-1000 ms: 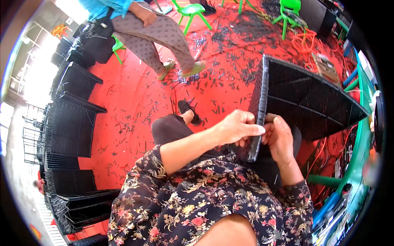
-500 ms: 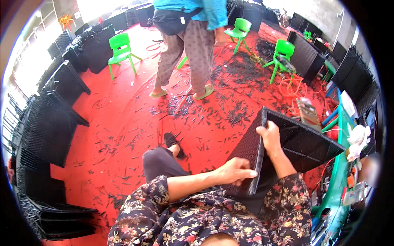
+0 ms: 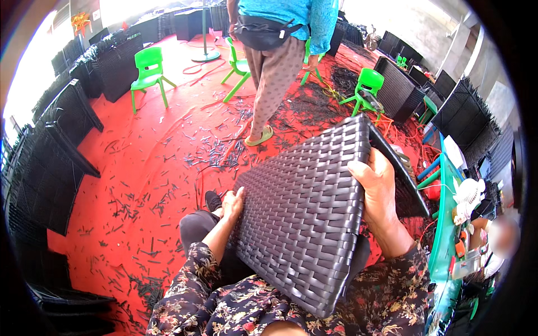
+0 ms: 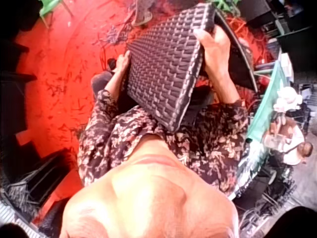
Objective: The person weaves a black synthetic wicker strip into a pre-woven furniture panel using their hands, repeatedly pulling and threading the strip through the existing weave.
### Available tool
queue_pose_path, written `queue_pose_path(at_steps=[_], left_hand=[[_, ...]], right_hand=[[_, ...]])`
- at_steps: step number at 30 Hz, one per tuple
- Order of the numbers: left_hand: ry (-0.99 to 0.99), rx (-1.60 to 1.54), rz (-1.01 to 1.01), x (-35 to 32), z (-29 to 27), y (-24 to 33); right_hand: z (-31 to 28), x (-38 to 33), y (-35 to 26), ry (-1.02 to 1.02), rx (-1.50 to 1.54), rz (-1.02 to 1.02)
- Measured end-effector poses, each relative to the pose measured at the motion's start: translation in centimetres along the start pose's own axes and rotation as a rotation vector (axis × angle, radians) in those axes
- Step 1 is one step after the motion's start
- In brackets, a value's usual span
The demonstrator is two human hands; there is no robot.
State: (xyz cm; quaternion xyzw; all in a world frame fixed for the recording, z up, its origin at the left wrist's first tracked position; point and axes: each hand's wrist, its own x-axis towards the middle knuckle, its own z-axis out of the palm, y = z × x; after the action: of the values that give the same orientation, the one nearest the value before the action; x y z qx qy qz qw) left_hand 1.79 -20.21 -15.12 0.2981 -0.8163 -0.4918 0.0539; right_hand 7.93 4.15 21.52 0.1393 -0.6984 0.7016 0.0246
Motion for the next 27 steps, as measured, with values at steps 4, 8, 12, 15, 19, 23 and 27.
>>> queue_pose_path(at_steps=[4, 8, 12, 15, 19, 23, 27], left_hand=[[0.094, 0.241, 0.021, 0.1, -2.6, -3.1], [0.011, -0.020, -0.318, 3.6, -1.2, -5.3], [-0.004, -0.516, -0.563, 5.0, -3.1, -8.3], [-0.344, -0.771, -0.489, 5.4, 4.6, -5.9], [-0.144, -0.617, -0.355, 4.2, 2.3, -6.1], [-0.150, -0.364, -0.028, 3.5, 3.0, -3.4], [-0.071, -0.150, 0.008, 3.9, 0.8, 0.1]], right_hand=[[1.2, -1.1, -2.1, -0.079, 0.029, -0.036], [0.4, -2.6, -5.2, -0.107, 0.000, -0.063], [-4.5, -4.1, -7.3, -0.053, -0.268, -0.118], [-9.0, -7.5, -9.4, 0.051, -0.289, -0.089], [-16.4, -9.2, -3.4, 0.216, -0.369, -0.046], [-22.2, -14.7, 2.0, 0.369, -0.580, -0.141], [-25.0, -18.3, 6.5, 0.451, -0.441, -0.151]])
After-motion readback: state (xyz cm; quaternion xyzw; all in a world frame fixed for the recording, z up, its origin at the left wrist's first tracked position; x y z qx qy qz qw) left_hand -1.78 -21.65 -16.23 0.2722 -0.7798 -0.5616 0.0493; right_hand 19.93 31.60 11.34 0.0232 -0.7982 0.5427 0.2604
